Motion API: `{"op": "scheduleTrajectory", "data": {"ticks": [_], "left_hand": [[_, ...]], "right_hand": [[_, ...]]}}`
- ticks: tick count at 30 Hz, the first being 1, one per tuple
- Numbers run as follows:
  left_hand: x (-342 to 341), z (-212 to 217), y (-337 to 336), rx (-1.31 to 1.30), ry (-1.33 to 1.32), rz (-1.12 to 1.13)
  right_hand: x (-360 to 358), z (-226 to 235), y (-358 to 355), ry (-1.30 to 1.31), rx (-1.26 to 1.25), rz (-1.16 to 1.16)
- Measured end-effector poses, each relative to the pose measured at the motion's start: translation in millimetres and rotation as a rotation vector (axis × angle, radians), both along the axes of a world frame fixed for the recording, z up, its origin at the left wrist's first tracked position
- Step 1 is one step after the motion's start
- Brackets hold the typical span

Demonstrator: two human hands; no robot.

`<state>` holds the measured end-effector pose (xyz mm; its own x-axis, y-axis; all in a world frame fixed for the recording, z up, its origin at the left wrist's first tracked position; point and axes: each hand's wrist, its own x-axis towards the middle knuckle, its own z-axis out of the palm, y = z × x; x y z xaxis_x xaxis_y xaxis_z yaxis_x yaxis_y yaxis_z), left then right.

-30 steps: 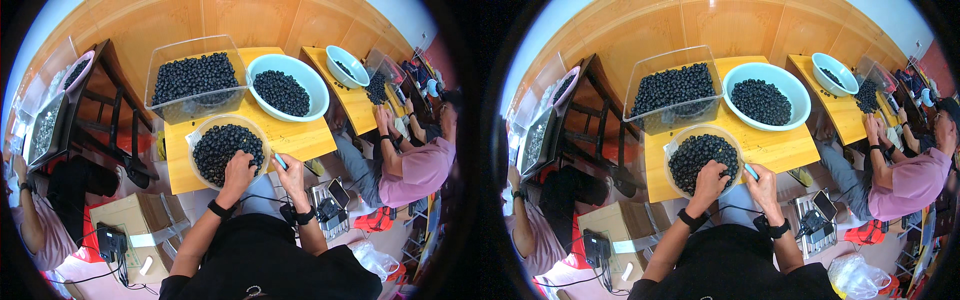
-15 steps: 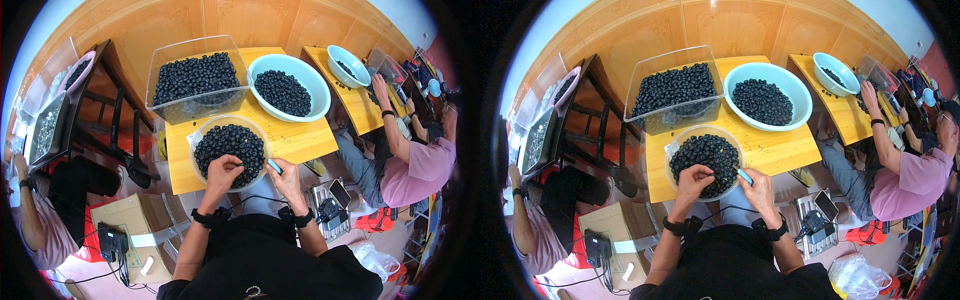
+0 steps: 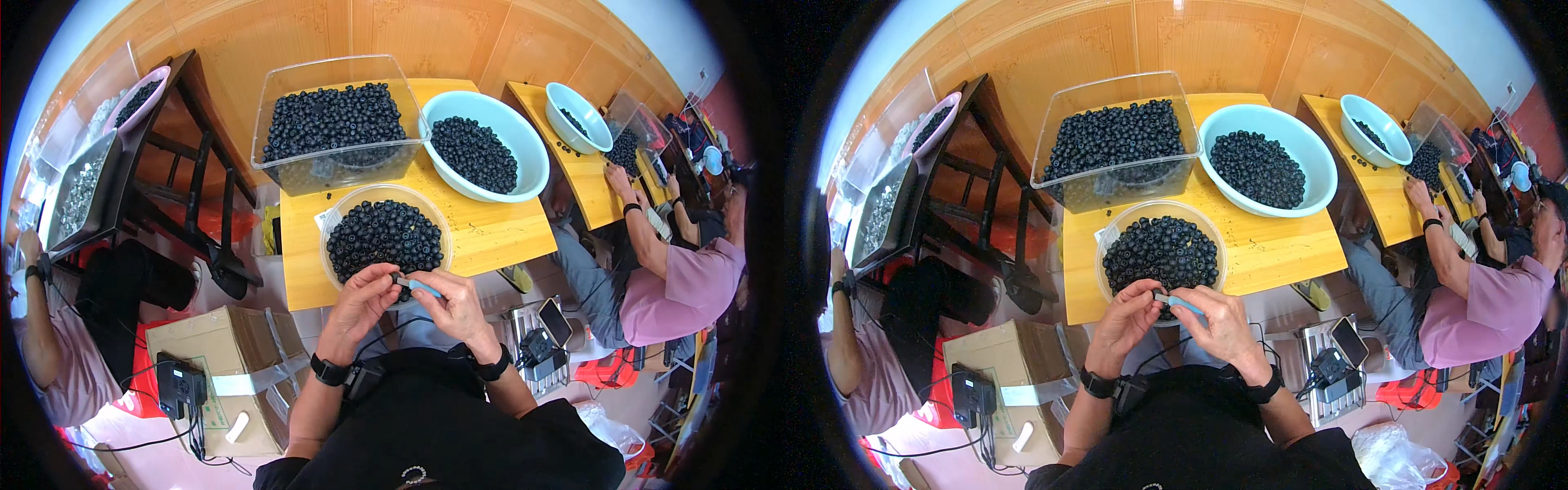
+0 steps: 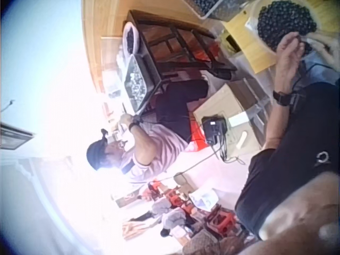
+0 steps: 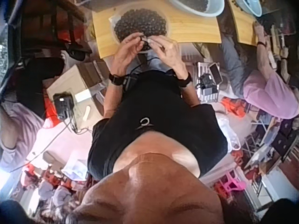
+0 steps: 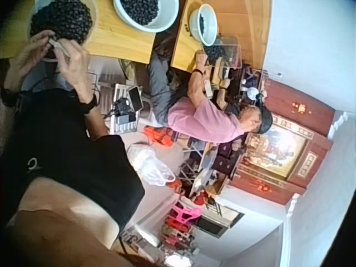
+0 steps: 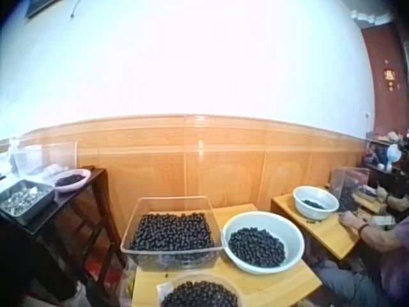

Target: Manually sort blueberries into plastic containers at a workstation.

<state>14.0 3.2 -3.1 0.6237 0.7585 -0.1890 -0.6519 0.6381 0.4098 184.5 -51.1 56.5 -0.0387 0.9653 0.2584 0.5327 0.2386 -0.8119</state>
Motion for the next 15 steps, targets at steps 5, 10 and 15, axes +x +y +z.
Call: {"op": "scheduleTrajectory", "data": {"ticks": [5, 10, 15], "left_hand": [[0.9, 2.8, -2.6, -0.001, -0.012, -0.011], [0.7, 2.2, -4.7, -0.01, -0.027, -0.021], [0.5, 2.0, -6.3, -0.028, -0.056, -0.036]], "right_hand": [[-2.3, 4.0, -3.4, -0.146, 0.05, 0.028], [-3.2, -1.9, -3.0, -0.144, 0.109, 0.02], [-3.2, -3.7, -3.4, -0.127, 0.152, 0.003]]}}
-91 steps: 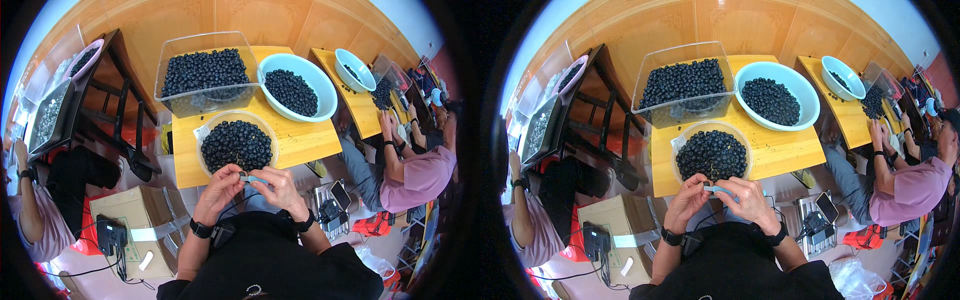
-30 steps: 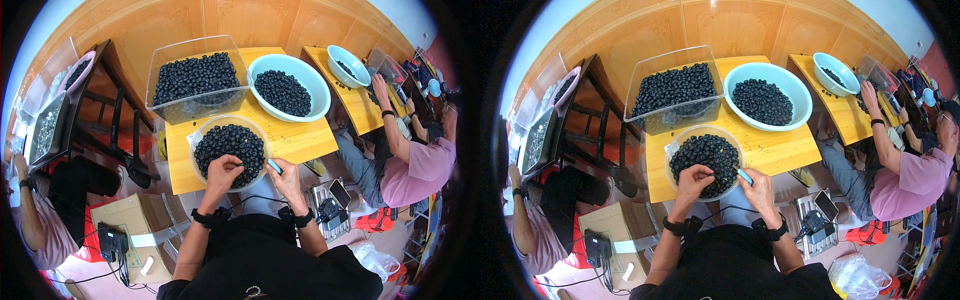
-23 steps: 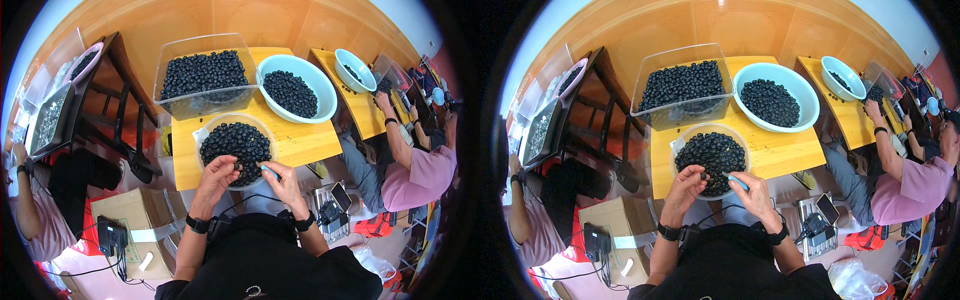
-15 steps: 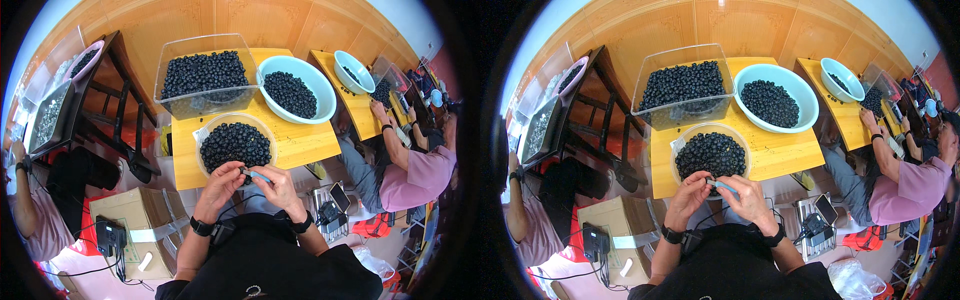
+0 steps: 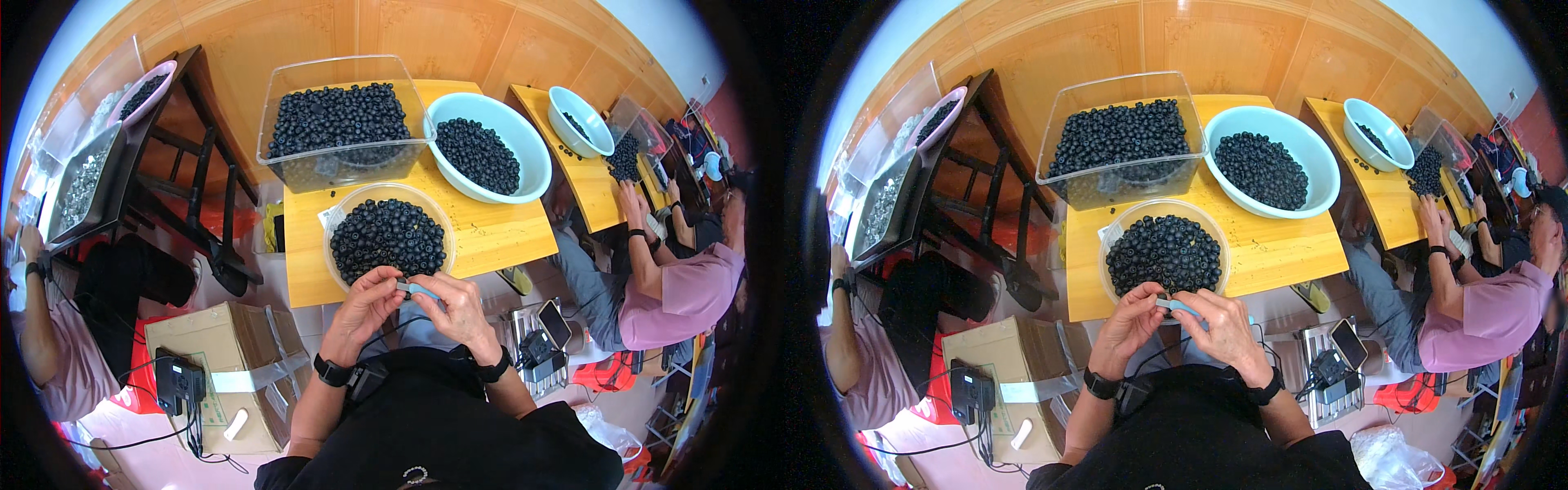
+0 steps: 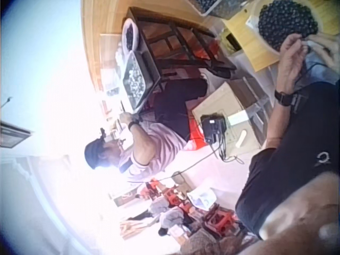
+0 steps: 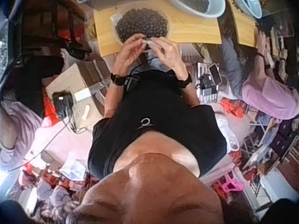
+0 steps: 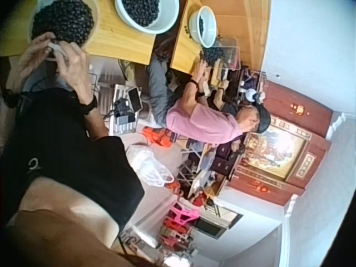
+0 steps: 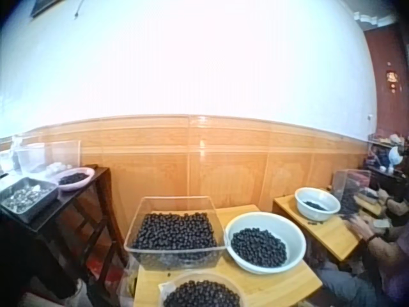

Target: Manually sort blueberries into plastic containers at a workstation.

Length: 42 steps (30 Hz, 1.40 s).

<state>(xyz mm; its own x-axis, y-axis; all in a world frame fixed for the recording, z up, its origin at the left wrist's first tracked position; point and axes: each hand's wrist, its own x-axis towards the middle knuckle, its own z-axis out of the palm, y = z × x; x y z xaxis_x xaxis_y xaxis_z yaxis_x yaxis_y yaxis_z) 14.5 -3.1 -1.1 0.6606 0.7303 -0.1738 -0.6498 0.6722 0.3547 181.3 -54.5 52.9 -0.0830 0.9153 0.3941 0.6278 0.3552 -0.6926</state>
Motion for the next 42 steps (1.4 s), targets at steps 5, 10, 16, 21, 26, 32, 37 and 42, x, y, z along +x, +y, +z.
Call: {"op": "scheduleTrajectory", "data": {"ticks": [5, 10, 16, 21, 26, 32, 37, 42], "left_hand": [[0.1, -1.0, -0.4, -0.003, 0.014, 0.002], [1.0, 0.0, 0.1, -0.008, 0.017, -0.006], [-1.5, -1.4, 2.1, 0.007, 0.022, -0.017], [-9.0, 3.7, 3.8, 0.098, -0.082, -0.121], [-11.0, 4.6, -2.7, 0.041, -0.053, -0.081], [-0.8, 4.2, -0.8, -0.023, 0.035, 0.006], [0.1, 4.5, -1.1, -0.017, 0.06, 0.02], [1.6, 4.4, -1.8, -0.013, 0.059, 0.007]], "right_hand": [[-0.7, 0.6, -0.4, 0.008, 0.01, 0.01], [0.0, -1.6, 0.0, 0.025, -0.003, -0.006], [3.0, 1.5, 0.8, -0.021, -0.09, 0.005], [9.6, -21.1, 13.0, 0.058, -0.005, -0.034], [27.9, -11.5, 19.1, 0.182, -0.068, -0.207], [12.2, -0.7, 8.1, 0.167, -0.099, -0.039], [8.3, 3.7, 1.0, 0.043, -0.087, 0.031], [10.7, -2.7, 2.2, -0.025, -0.013, 0.065]]}}
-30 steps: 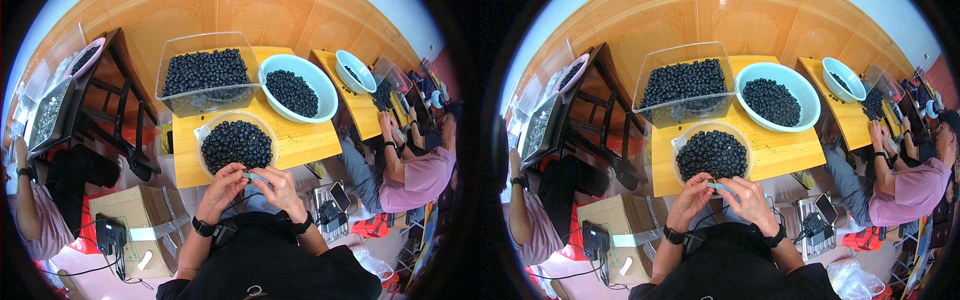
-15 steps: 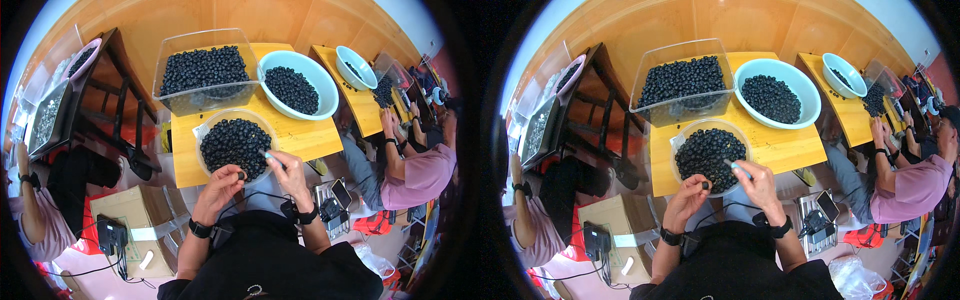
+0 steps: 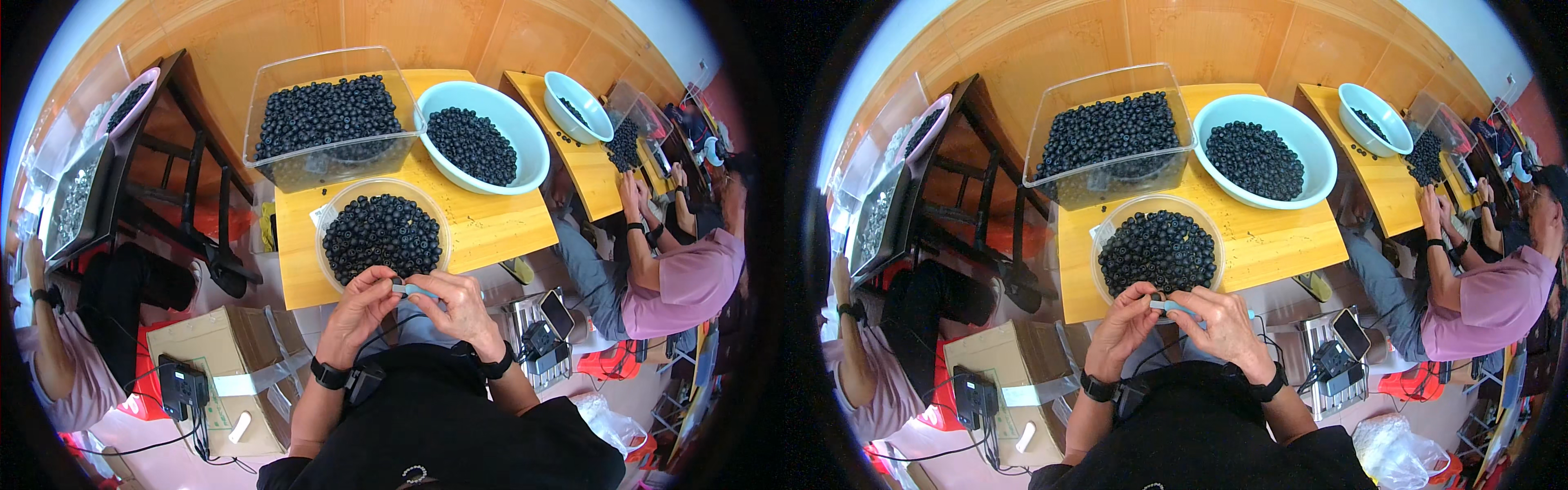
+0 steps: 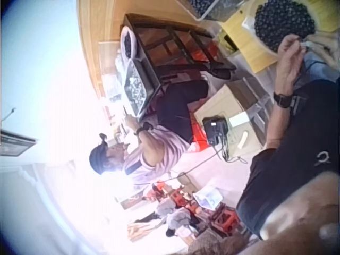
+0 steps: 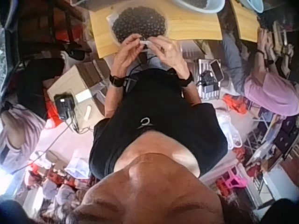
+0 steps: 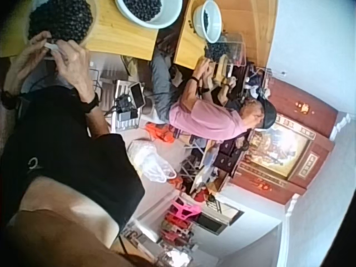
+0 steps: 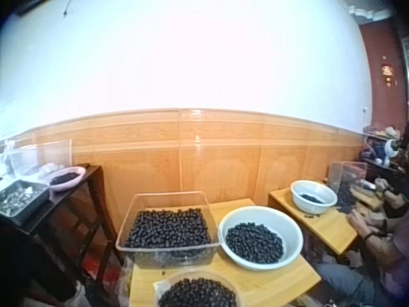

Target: Manually sort blueberries into plastic containers at a workstation.

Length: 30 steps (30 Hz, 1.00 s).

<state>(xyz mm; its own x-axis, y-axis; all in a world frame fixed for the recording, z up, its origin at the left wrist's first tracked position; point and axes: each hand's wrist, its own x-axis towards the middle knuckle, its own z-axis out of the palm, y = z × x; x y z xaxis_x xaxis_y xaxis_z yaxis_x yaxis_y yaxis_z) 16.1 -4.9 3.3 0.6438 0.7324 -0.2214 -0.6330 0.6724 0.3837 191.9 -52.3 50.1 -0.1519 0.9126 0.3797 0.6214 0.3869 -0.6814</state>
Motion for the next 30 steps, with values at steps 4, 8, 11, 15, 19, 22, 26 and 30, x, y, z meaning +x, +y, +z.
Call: {"op": "scheduleTrajectory", "data": {"ticks": [4, 8, 11, 15, 19, 22, 26, 30], "left_hand": [[-0.9, -0.6, -0.4, 0.002, -0.004, -0.001], [-5.5, -5.7, 2.5, 0.036, 0.029, -0.015], [-9.2, -8.1, 4.0, 0.048, 0.052, -0.026], [-8.3, 3.5, -8.0, 0.107, 0.017, -0.132], [-8.7, 0.9, -4.2, 0.042, 0.05, -0.015], [-8.5, -4.5, -1.1, 0.029, 0.043, -0.03], [-5.4, -2.6, -3.0, 0.066, 0.101, -0.055], [-5.8, -0.9, -4.8, 0.092, 0.116, -0.123]], "right_hand": [[-2.8, 5.8, -1.7, 0.044, -0.069, -0.034], [-4.3, 6.3, 0.0, 0.082, -0.13, -0.025], [-4.0, -2.0, 1.0, 0.082, -0.117, -0.02], [13.1, -25.7, 15.1, 0.037, -0.098, -0.251], [20.4, -12.3, 11.7, 0.186, -0.137, -0.242], [6.6, 1.3, 7.2, 0.282, -0.251, -0.156], [-9.2, 7.3, 2.5, 0.447, -0.344, 0.032], [-11.6, -6.1, 2.1, 0.564, -0.479, 0.095]]}}
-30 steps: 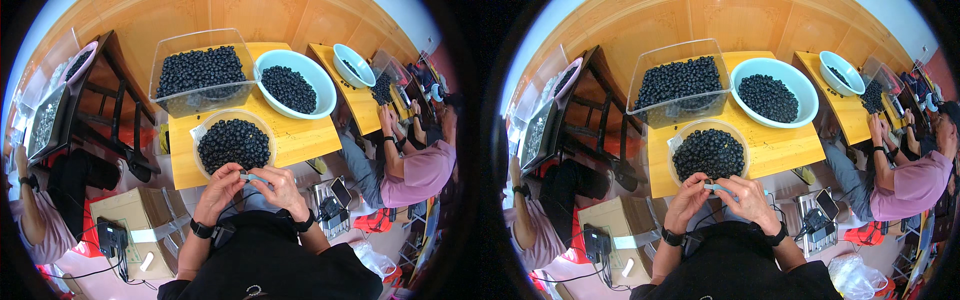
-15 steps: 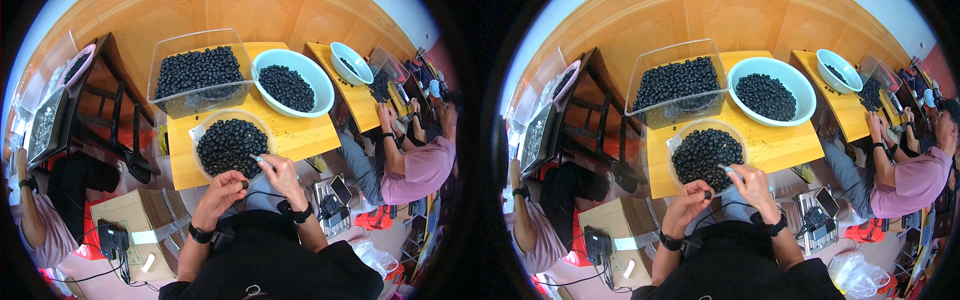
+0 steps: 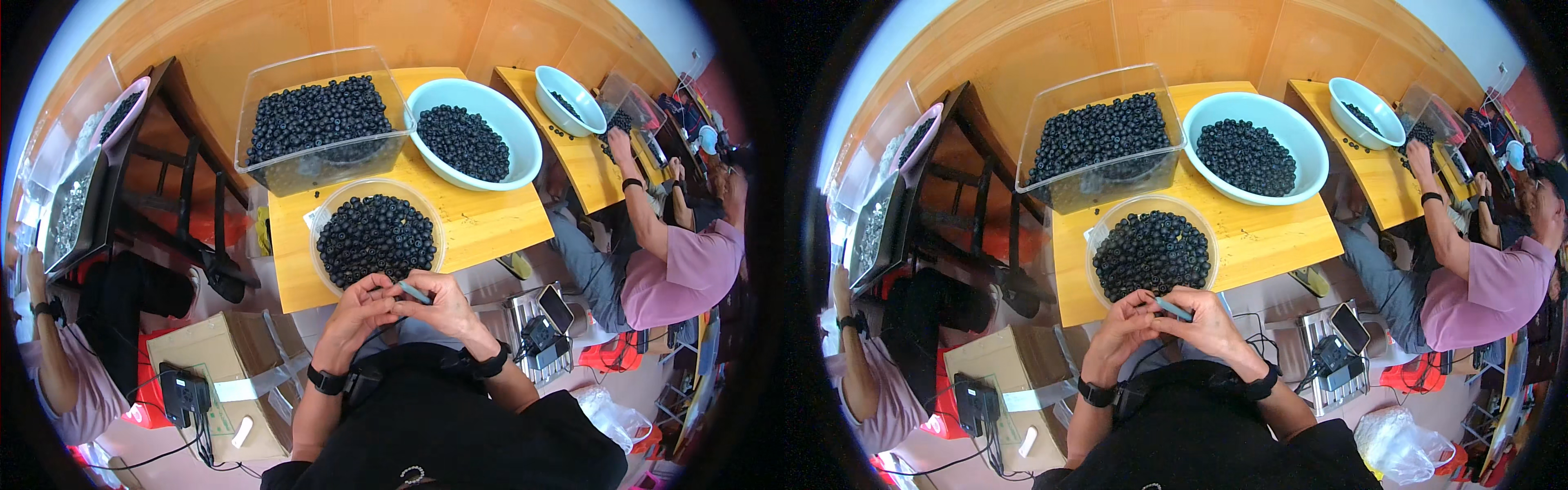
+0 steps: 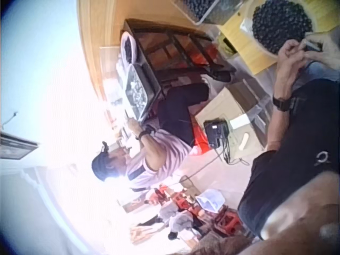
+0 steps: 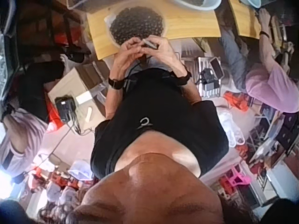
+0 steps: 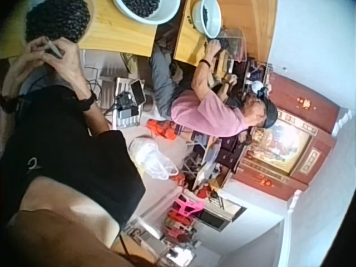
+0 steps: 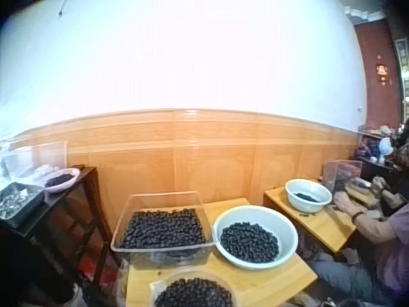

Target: Manually sort blueberries into plastic containers at a workstation.

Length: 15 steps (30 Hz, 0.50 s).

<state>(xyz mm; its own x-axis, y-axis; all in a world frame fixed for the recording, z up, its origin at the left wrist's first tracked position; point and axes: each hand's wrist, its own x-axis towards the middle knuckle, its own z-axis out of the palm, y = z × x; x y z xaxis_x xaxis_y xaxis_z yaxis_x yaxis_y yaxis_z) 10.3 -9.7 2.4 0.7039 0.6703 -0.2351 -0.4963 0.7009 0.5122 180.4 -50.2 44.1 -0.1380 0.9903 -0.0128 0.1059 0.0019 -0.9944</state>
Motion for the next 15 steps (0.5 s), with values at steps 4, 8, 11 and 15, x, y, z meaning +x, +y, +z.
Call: {"op": "scheduleTrajectory", "data": {"ticks": [4, 8, 11, 15], "left_hand": [[-1.0, -3.2, -0.7, -0.033, -0.068, -0.065], [-2.9, -6.9, -1.1, -0.03, -0.079, -0.09], [-2.5, -7.5, -1.4, -0.036, -0.092, -0.132], [1.0, -8.6, -1.5, -0.061, -0.147, -0.07]], "right_hand": [[1.7, -1.1, -1.9, 0.139, -0.083, 0.022], [3.7, -5.2, -2.2, 0.301, -0.143, 0.038], [5.7, 3.0, -3.6, 0.347, -0.309, 0.064], [3.3, 4.5, -6.0, 0.226, -0.12, 0.03]]}}
